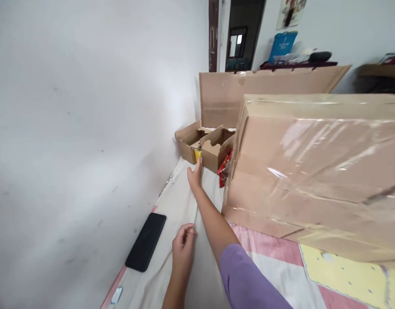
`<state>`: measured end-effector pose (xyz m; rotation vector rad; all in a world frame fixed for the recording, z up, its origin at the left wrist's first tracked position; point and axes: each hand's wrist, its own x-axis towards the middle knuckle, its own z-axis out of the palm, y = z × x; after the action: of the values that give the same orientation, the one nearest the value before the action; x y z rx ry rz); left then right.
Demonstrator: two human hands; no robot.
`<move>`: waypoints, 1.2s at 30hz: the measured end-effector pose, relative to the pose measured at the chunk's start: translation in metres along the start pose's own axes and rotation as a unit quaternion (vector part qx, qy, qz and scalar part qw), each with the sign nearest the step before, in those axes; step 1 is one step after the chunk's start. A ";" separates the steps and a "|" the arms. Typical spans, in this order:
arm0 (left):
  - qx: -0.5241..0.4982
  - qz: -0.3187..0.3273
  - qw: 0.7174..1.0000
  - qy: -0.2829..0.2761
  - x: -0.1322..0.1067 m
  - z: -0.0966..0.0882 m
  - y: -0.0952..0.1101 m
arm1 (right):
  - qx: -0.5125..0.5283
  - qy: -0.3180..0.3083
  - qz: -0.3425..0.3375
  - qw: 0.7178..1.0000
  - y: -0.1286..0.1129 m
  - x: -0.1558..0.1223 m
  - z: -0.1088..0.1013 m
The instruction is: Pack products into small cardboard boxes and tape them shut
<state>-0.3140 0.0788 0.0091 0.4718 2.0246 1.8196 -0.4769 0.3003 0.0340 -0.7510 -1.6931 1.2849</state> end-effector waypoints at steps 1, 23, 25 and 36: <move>0.003 -0.001 1.000 0.000 -0.001 0.000 -0.001 | -0.002 0.009 -0.007 1.000 0.006 -0.001 0.003; -0.063 0.115 0.987 0.089 0.361 0.053 0.070 | 0.056 0.037 0.007 0.998 0.035 0.007 0.014; -0.075 0.127 0.984 0.101 0.373 0.062 0.053 | 0.027 0.044 0.003 0.999 0.035 0.008 0.017; -0.085 0.160 0.975 0.130 0.410 0.074 0.024 | -0.048 0.078 -0.026 0.996 0.034 0.004 0.023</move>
<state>-0.6357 0.3449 0.0041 0.5610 2.0220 2.3367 -0.5006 0.3032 0.0003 -0.8363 -1.6459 1.0881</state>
